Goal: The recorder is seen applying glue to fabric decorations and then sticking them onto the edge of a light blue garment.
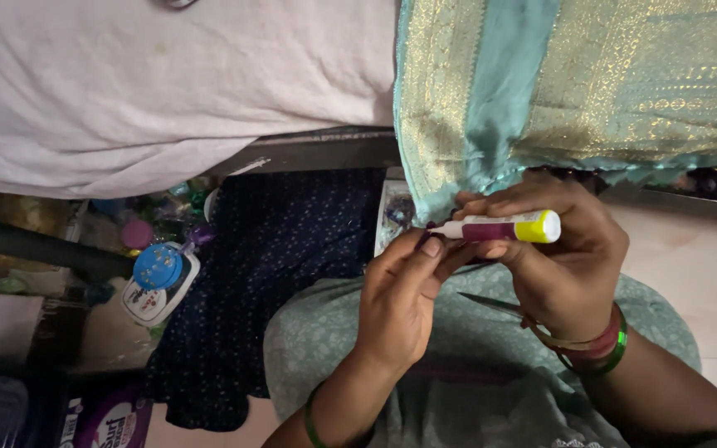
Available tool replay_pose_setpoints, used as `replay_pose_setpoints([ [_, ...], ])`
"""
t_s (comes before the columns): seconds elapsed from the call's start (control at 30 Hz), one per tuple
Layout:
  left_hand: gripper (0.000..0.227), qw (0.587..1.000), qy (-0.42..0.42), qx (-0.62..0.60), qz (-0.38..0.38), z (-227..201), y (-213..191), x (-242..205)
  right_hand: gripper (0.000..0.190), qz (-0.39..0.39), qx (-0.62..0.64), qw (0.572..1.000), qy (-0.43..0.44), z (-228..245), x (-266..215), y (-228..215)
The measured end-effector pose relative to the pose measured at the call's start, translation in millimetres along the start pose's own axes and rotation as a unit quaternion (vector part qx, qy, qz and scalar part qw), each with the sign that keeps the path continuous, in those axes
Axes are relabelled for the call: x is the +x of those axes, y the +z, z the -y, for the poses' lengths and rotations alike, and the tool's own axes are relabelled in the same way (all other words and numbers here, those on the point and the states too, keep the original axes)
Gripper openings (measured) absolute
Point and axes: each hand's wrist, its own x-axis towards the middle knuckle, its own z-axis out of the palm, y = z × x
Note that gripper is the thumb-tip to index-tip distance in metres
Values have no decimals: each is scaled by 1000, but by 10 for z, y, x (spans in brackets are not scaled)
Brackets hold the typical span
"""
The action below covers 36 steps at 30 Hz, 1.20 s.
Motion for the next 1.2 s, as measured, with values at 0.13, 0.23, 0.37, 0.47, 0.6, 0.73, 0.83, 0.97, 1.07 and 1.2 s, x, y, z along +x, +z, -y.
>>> replay_pose_setpoints([
  [0.13, 33, 1000, -13, -7, -15, 5, 11, 13, 20, -4, 11, 1000, 8, 0, 9, -4],
  [0.23, 32, 999, -13, -21, -25, 14, 23, 18, 20, -4, -13, 1000, 9, -4, -1, -15],
  [0.37, 32, 999, -13, -27, -20, 29, 5, 8, 22, 2, -12, 1000, 16, -6, -10, -19],
  [0.47, 29, 999, -8, -26, -38, 93, -56, 9, 24, -21, 81, 996, 23, -6, 28, -47],
  [0.6, 29, 998, -17, -29, -48, 21, 11, 17, 28, -51, 152, 987, 33, 86, 73, -86],
  [0.73, 31, 999, -16, 16, -42, -21, 13, 26, 27, -46, 116, 991, 58, 185, 30, -130],
  [0.83, 32, 992, -17, 122, -42, -40, 2, -6, 25, 11, 89, 987, 130, 292, -18, -120],
  [0.97, 27, 965, 31, 258, -46, -25, 0, -27, 20, 41, 55, 972, 227, 326, -85, -105],
  [1.07, 24, 963, 35, 264, -44, -21, -5, -41, 23, 58, 28, 966, 251, 374, -70, -45],
  [1.2, 23, 951, 46, 303, -45, -27, 0, -33, 25, 78, 3, 973, 219, 375, -82, -34],
])
